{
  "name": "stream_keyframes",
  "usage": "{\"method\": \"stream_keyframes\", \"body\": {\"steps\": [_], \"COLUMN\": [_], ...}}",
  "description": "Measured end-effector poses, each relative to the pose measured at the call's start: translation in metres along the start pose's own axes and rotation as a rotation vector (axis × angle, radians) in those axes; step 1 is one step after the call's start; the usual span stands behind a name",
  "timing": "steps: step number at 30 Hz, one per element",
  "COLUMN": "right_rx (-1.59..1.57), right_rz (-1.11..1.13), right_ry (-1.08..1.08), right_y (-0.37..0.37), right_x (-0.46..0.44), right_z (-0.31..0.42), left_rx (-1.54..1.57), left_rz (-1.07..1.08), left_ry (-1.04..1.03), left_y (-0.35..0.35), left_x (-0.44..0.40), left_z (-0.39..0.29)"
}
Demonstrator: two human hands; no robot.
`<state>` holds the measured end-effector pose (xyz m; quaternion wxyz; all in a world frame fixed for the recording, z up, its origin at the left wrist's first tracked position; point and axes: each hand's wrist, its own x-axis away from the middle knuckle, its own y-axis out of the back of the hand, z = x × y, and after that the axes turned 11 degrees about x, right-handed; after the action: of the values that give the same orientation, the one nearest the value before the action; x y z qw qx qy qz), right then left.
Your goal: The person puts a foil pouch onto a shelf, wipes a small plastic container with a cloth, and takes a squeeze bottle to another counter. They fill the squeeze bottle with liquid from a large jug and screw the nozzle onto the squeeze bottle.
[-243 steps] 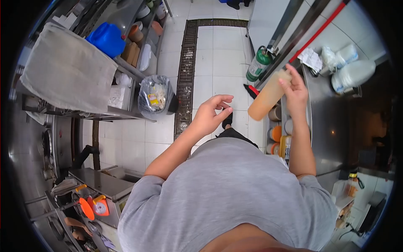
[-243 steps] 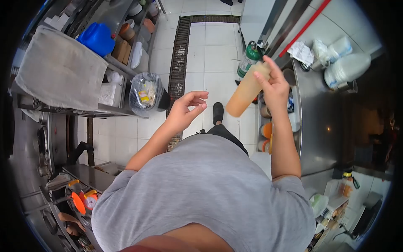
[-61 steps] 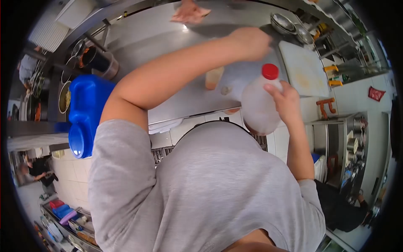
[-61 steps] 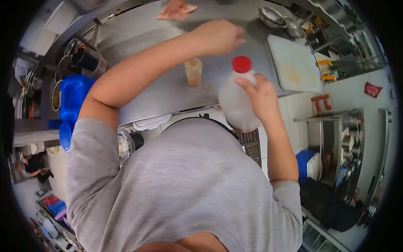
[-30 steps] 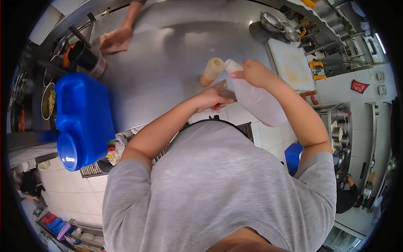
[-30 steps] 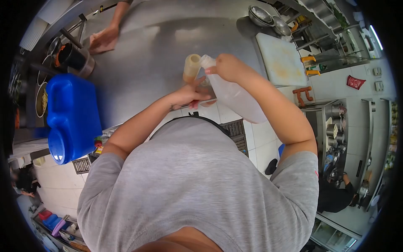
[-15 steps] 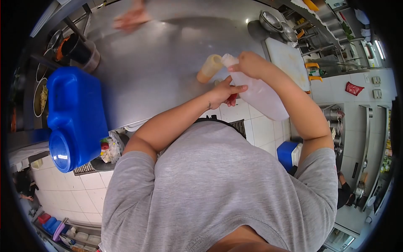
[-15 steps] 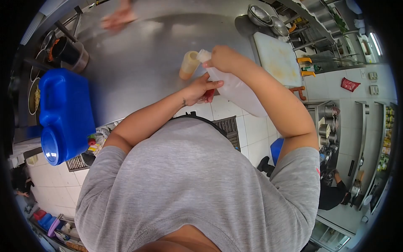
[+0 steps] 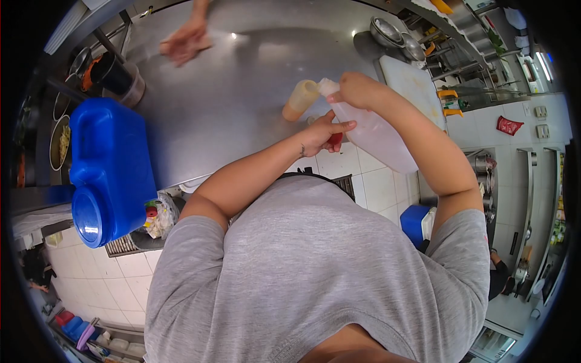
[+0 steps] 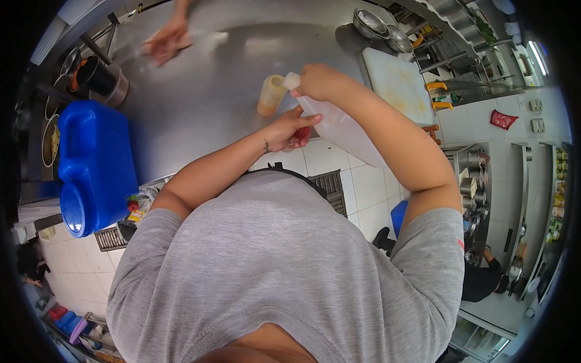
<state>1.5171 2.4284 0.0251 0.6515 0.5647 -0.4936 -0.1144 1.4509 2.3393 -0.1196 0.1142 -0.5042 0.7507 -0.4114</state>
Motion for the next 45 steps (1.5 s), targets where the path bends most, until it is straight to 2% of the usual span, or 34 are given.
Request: {"method": "stream_keyframes", "body": {"steps": [45], "right_rx": [0.040], "right_rz": [0.092], "right_ry": [-0.070], "right_y": [0.004], "right_x": [-0.011], "right_z": [0.007], "left_rx": [0.174], "left_rz": [0.077], "left_ry": [0.046], "left_y": [0.008], "left_x": [-0.011], "left_z": [0.006]}}
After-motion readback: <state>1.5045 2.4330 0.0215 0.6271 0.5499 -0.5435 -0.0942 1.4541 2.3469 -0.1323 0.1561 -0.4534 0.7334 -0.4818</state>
